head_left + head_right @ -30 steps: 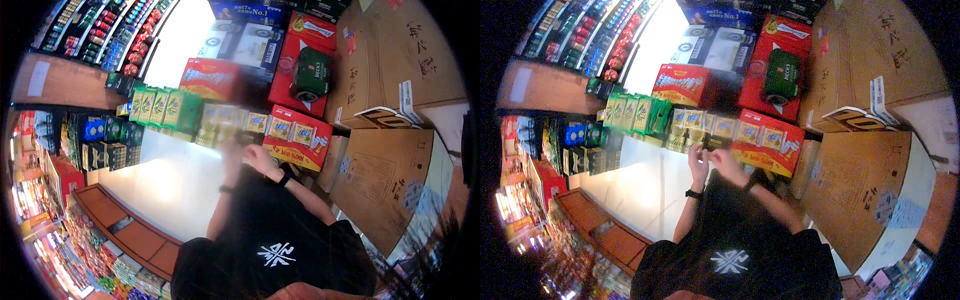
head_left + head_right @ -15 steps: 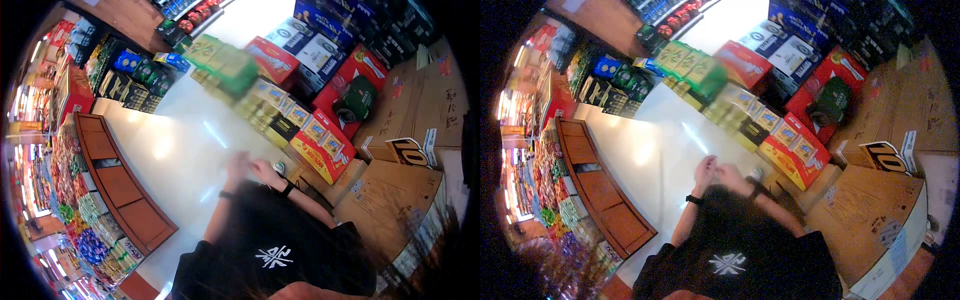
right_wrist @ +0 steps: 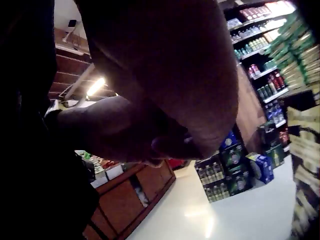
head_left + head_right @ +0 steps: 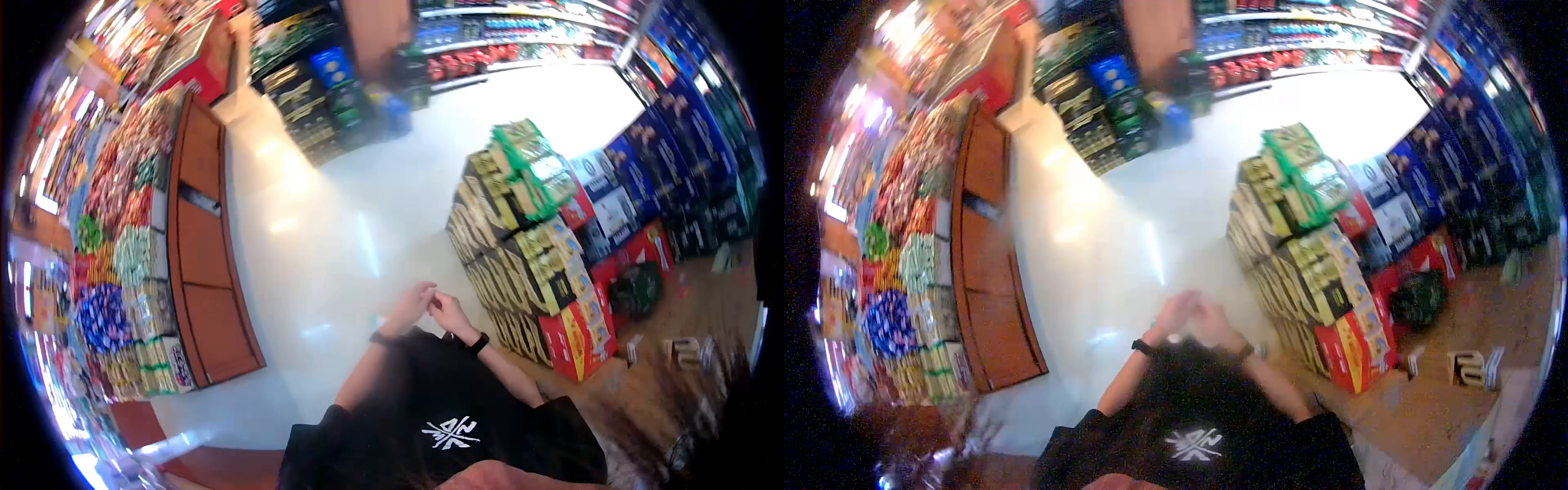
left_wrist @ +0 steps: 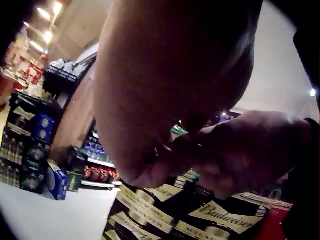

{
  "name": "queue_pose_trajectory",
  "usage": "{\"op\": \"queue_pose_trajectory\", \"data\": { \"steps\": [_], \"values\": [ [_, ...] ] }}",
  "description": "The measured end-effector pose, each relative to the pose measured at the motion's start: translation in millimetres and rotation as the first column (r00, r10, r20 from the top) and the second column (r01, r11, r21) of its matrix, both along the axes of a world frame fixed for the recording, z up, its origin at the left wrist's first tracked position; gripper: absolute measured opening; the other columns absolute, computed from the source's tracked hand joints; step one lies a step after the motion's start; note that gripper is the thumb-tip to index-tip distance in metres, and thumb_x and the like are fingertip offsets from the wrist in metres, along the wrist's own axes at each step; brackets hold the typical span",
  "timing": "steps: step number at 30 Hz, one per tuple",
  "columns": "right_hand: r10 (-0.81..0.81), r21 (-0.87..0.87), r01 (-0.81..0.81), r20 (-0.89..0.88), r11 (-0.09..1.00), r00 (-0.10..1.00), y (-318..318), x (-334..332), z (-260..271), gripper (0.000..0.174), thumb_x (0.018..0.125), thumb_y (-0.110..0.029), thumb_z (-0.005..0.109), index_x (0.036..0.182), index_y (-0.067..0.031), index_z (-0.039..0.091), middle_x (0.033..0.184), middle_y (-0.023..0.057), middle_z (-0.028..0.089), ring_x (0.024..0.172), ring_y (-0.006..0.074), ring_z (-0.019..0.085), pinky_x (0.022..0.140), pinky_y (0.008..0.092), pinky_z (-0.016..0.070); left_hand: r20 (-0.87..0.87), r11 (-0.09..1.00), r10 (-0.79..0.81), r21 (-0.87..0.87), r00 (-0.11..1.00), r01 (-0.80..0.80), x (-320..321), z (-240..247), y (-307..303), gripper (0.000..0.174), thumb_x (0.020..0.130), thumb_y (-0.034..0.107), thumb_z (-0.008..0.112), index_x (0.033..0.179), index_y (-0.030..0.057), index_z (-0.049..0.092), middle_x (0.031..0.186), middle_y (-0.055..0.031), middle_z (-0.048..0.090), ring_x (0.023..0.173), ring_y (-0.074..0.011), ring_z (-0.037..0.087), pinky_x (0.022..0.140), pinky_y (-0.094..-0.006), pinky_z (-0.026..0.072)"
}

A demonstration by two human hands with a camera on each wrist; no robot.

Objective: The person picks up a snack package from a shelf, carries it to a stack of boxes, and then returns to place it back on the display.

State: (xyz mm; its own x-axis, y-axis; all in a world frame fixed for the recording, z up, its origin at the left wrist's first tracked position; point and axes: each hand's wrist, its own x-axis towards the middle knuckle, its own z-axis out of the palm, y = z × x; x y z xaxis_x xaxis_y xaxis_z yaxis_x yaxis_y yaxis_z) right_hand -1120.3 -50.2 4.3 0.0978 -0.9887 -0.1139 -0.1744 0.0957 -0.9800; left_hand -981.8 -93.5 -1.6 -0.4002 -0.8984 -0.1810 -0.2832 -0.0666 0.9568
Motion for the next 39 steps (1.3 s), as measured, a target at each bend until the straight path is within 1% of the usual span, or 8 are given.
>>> {"op": "queue_pose_trajectory", "data": {
  "steps": [3,9,16,20,26,30,37,39],
  "values": [
    [0.179,0.139,-0.179,0.013,0.974,0.984,-34,88,49,0.014,0.089,-0.008,0.055,0.095,0.0044,0.059,0.069,0.0082,0.061,0.064,0.0119,0.057,0.058,0.0291,0.0459,0.017,0.992,0.129,-0.015,0.992,-0.128,93,27,-6,0.030,0.095,0.022,0.051,0.116,0.0026,0.056,0.083,-0.0121,0.065,0.070,-0.0172,0.062,0.064,-0.0305,0.0509],
    [0.418,-0.139,-0.430,-0.113,0.892,0.902,-52,223,4,0.017,0.088,-0.010,0.057,0.097,0.0046,0.060,0.066,0.0108,0.059,0.061,0.0146,0.056,0.054,0.0308,0.0432,-0.075,0.908,0.414,-0.038,0.907,-0.417,224,28,6,0.028,0.094,0.022,0.051,0.116,0.0037,0.055,0.080,-0.0095,0.063,0.073,-0.0142,0.062,0.064,-0.0281,0.0502],
    [0.759,0.026,-0.761,-0.111,0.648,0.642,-54,311,27,0.018,0.087,-0.013,0.060,0.099,0.0011,0.062,0.069,0.0093,0.061,0.060,0.0150,0.055,0.057,0.0294,0.0451,-0.221,0.673,0.739,0.213,0.636,-0.708,308,-15,55,0.028,0.093,0.020,0.049,0.116,0.0038,0.055,0.081,-0.0085,0.059,0.075,-0.0154,0.060,0.066,-0.0300,0.0493],
    [0.863,-0.036,-0.887,-0.214,0.461,0.458,-57,359,29,0.014,0.087,-0.012,0.060,0.091,0.0006,0.064,0.070,0.0083,0.061,0.063,0.0158,0.057,0.061,0.0296,0.0467,-0.119,0.646,0.763,0.081,0.636,-0.759,353,-20,85,0.028,0.092,0.017,0.047,0.115,0.0053,0.056,0.089,-0.0101,0.060,0.079,-0.0168,0.060,0.069,-0.0311,0.0489],
    [0.926,-0.003,-0.932,-0.117,0.361,0.359,-60,445,27,0.017,0.089,-0.012,0.058,0.100,-0.0007,0.065,0.082,0.0079,0.065,0.075,0.0117,0.058,0.069,0.0261,0.0475,-0.111,0.389,0.917,0.043,0.383,-0.920,413,-27,106,0.026,0.089,0.013,0.046,0.111,0.0042,0.057,0.088,-0.0116,0.062,0.082,-0.0166,0.059,0.073,-0.0296,0.0477],
    [0.947,0.343,-0.893,0.028,0.291,0.319,-72,516,8,0.020,0.091,-0.014,0.058,0.104,-0.0012,0.066,0.082,0.0042,0.066,0.075,0.0108,0.059,0.070,0.0248,0.0477,-0.024,0.261,0.964,-0.060,0.263,-0.963,473,-41,118,0.025,0.088,0.011,0.045,0.109,0.0041,0.058,0.086,-0.0131,0.062,0.081,-0.0172,0.059,0.073,-0.0303,0.0473],
    [0.969,0.177,-0.967,0.136,0.181,0.207,-90,688,-30,0.023,0.091,-0.018,0.058,0.103,0.0003,0.064,0.083,0.0056,0.067,0.077,0.0113,0.062,0.070,0.0245,0.0483,0.177,0.031,0.984,-0.206,-0.006,-0.978,576,-11,147,0.023,0.087,0.009,0.047,0.104,0.0060,0.062,0.083,-0.0126,0.061,0.075,-0.0177,0.057,0.067,-0.0349,0.0452],
    [0.973,0.144,-0.980,0.165,0.137,0.161,-91,727,-38,0.024,0.091,-0.019,0.059,0.104,-0.0002,0.064,0.085,0.0055,0.067,0.079,0.0116,0.062,0.072,0.0252,0.0483,0.268,0.047,0.963,-0.049,0.032,-0.998,605,-12,151,0.026,0.088,0.007,0.047,0.110,0.0037,0.059,0.100,-0.0144,0.062,0.094,-0.0234,0.058,0.084,-0.0355,0.0440]
  ]
}}
